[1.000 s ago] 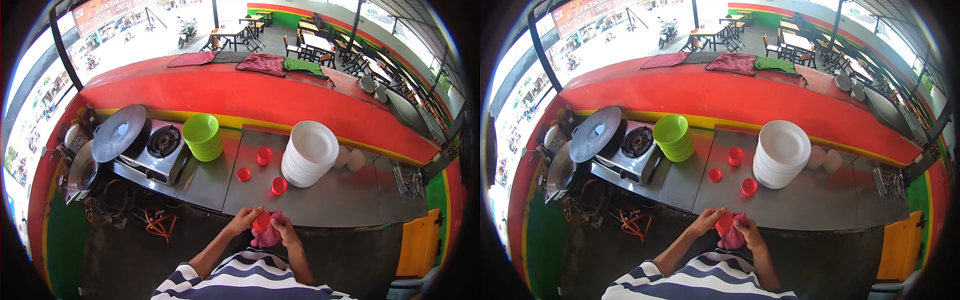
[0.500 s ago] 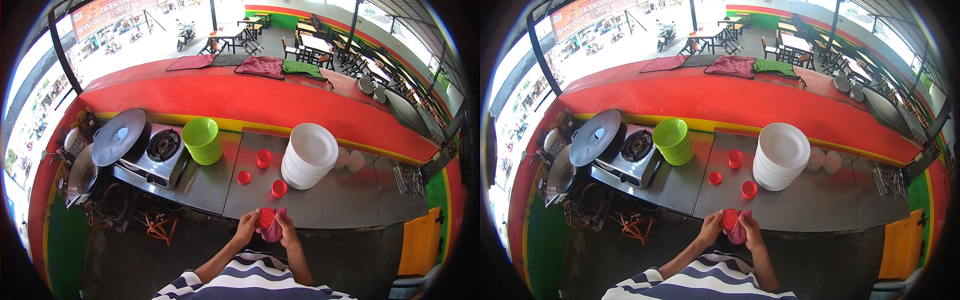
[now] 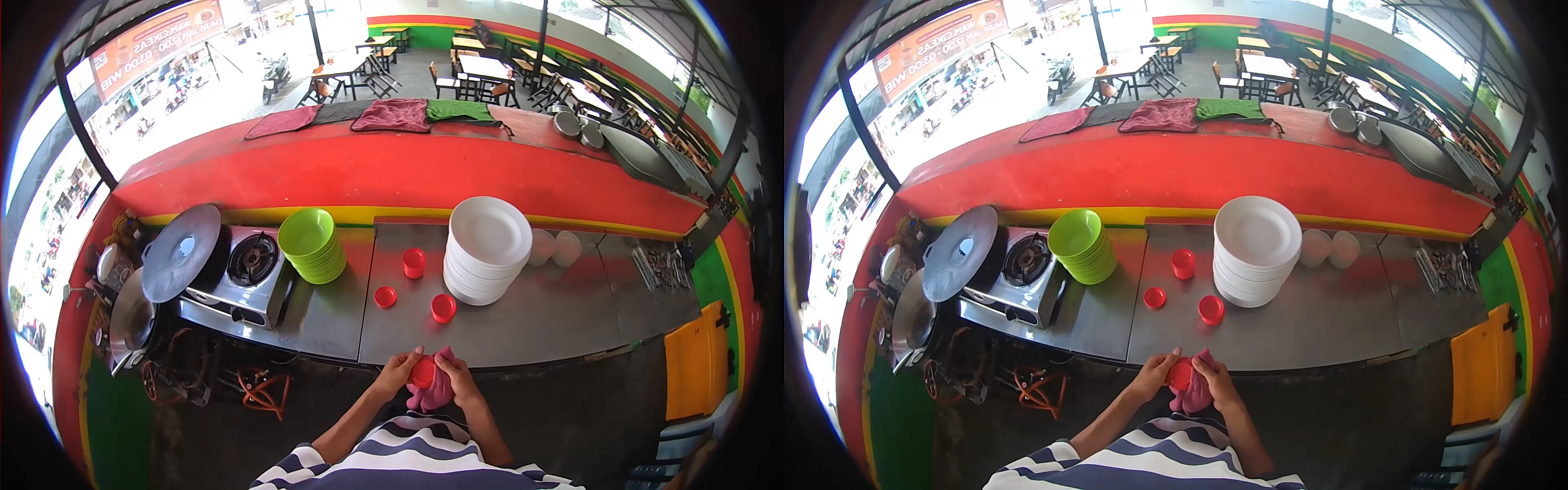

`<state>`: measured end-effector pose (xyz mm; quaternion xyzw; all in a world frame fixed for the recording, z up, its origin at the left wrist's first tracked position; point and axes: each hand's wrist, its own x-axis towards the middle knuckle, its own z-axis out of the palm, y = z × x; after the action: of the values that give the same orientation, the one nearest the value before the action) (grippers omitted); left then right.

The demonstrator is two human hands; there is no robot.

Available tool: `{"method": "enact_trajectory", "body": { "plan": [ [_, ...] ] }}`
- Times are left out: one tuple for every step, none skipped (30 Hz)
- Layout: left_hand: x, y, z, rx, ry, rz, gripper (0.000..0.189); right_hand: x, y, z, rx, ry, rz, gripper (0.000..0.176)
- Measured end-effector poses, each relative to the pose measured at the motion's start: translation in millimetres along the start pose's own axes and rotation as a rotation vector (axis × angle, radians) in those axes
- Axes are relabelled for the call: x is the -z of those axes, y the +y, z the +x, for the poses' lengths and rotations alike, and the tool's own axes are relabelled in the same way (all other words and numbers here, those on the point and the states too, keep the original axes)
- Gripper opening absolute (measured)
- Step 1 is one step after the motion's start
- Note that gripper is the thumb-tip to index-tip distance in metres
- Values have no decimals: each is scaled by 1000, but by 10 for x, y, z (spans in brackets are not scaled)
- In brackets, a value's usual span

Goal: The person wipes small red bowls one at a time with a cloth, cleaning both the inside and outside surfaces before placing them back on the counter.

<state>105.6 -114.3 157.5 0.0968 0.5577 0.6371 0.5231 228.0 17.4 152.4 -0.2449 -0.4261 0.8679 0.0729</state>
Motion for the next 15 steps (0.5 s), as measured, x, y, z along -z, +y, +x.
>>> {"method": "enact_trajectory", "body": {
  "plan": [
    [-47,-46,31,23,19,-36,44,30,-19,-24,31,48,27,30],
    [-78,-88,62,30,-16,-63,43,67,-34,-57,61,97,54,29],
    [-112,-130,98,38,-51,-92,42,110,-47,-97,91,148,79,29],
    [-168,-130,122,47,-85,-124,42,175,-42,-137,102,175,86,30],
    [-228,-117,122,61,-115,-71,41,254,-19,-175,111,202,92,31],
    [-320,-44,73,74,-144,-19,40,313,-13,-222,119,228,97,32],
    [-387,6,64,85,-171,31,39,362,-15,-274,116,222,87,32],
    [-380,19,109,78,-257,119,39,400,-16,-337,109,216,75,32],
    [-333,33,162,68,-342,205,38,437,-9,-402,100,208,62,32],
    [-319,47,198,56,-425,287,37,499,23,-445,70,205,45,33],
    [-338,57,225,69,-464,329,37,574,75,-463,40,199,26,34],
    [-352,85,252,81,-501,374,37,549,44,-484,11,190,8,35],
    [-353,114,284,89,-538,422,37,520,-9,-508,-6,166,61,34],
    [-356,129,314,65,-547,421,37,486,-92,-543,-20,141,114,33],
    [-362,133,335,42,-557,423,37,428,-170,-560,-34,116,169,32]
  ]
}}
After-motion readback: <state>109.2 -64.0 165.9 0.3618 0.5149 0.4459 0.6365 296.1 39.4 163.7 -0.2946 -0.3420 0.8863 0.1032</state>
